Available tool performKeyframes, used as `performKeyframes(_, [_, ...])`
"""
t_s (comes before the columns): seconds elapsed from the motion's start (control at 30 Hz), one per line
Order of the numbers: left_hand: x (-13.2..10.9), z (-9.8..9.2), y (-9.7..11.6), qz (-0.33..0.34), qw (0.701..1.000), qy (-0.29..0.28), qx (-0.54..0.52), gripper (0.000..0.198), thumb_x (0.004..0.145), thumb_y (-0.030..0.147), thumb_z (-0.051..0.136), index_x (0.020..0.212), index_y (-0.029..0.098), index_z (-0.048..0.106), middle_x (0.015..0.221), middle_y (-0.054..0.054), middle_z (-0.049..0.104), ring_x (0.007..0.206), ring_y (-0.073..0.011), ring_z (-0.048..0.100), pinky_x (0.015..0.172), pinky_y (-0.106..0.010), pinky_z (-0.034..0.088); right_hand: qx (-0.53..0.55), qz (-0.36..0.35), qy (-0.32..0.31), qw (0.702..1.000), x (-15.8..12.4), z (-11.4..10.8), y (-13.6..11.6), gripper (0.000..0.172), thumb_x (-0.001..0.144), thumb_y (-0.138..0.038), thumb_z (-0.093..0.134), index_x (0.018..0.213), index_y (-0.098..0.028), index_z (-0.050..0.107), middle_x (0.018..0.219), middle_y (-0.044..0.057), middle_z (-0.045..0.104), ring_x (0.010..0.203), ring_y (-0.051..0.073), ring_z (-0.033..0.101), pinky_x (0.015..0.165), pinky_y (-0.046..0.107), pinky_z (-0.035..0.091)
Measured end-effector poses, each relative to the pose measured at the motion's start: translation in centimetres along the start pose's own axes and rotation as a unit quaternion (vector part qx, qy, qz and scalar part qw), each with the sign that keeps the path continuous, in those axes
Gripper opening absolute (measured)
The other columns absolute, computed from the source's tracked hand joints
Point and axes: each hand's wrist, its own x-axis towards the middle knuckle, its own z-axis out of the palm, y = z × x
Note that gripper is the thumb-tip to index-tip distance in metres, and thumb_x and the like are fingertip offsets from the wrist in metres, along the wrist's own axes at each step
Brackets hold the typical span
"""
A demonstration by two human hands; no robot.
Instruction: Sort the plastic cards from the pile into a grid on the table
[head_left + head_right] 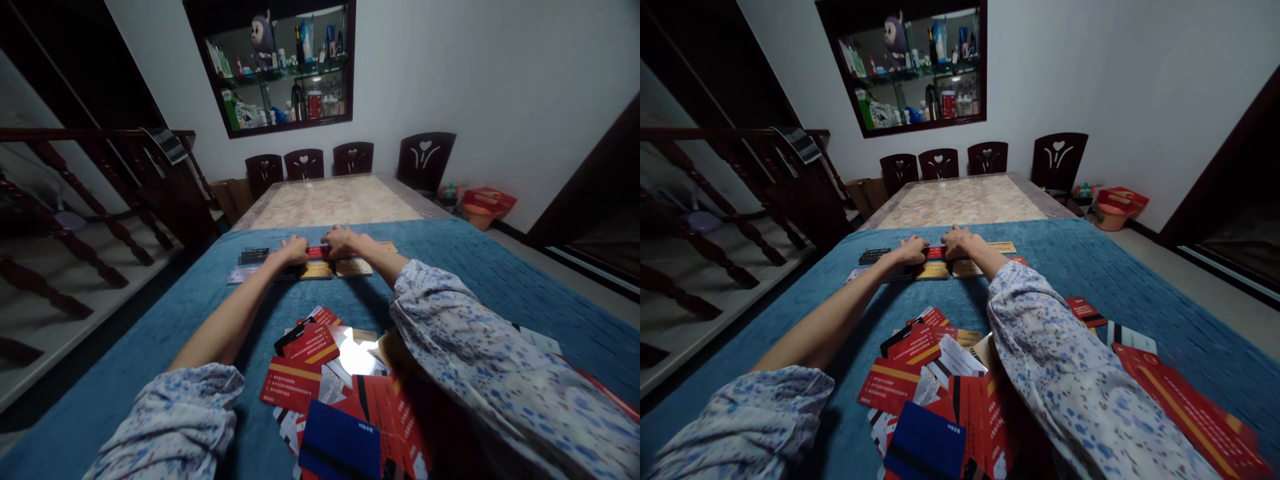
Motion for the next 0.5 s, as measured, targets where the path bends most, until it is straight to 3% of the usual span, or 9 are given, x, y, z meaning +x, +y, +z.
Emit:
performKeyframes(0.17, [-1.8,-1.2,1.1,0.008,0.999,0.004,0.035,0.050,0.072,0.011,0.056,0.120,0.019,0.065,0.128,-0.013,0.062,0.132,-0.0325,0.041,0.106,-0.053,0.037,0.007,-0.014,0.025,1.000,-1.7,-0.7,0.0,0.049,0.086,-0.034,0.058,0.133,-0.024,0.063,0.131,0.015,0.061,0.125,0.035,0.046,0.096,0.048,0.040])
performKeyframes(0.37, [-3.9,-1.5,1.9,0.039,0.998,0.037,0.038,0.045,0.070,0.010,0.054,0.111,0.017,0.070,0.130,-0.012,0.062,0.126,-0.0340,0.043,0.097,-0.046,0.040,-0.003,-0.026,0.044,0.999,-4.1,-1.4,-0.2,0.042,0.088,-0.033,0.058,0.127,-0.023,0.068,0.129,0.014,0.063,0.123,0.035,0.046,0.092,0.045,0.039])
performKeyframes(0.5, [-5.1,-1.3,2.3,0.070,0.995,0.072,0.016,0.046,0.073,0.010,0.052,0.115,0.016,0.070,0.135,-0.013,0.060,0.127,-0.0340,0.044,0.098,-0.048,0.038,-0.007,-0.036,0.059,0.998,-5.7,-1.5,0.1,0.038,0.085,-0.028,0.061,0.122,-0.023,0.070,0.125,0.013,0.065,0.121,0.033,0.047,0.090,0.041,0.038])
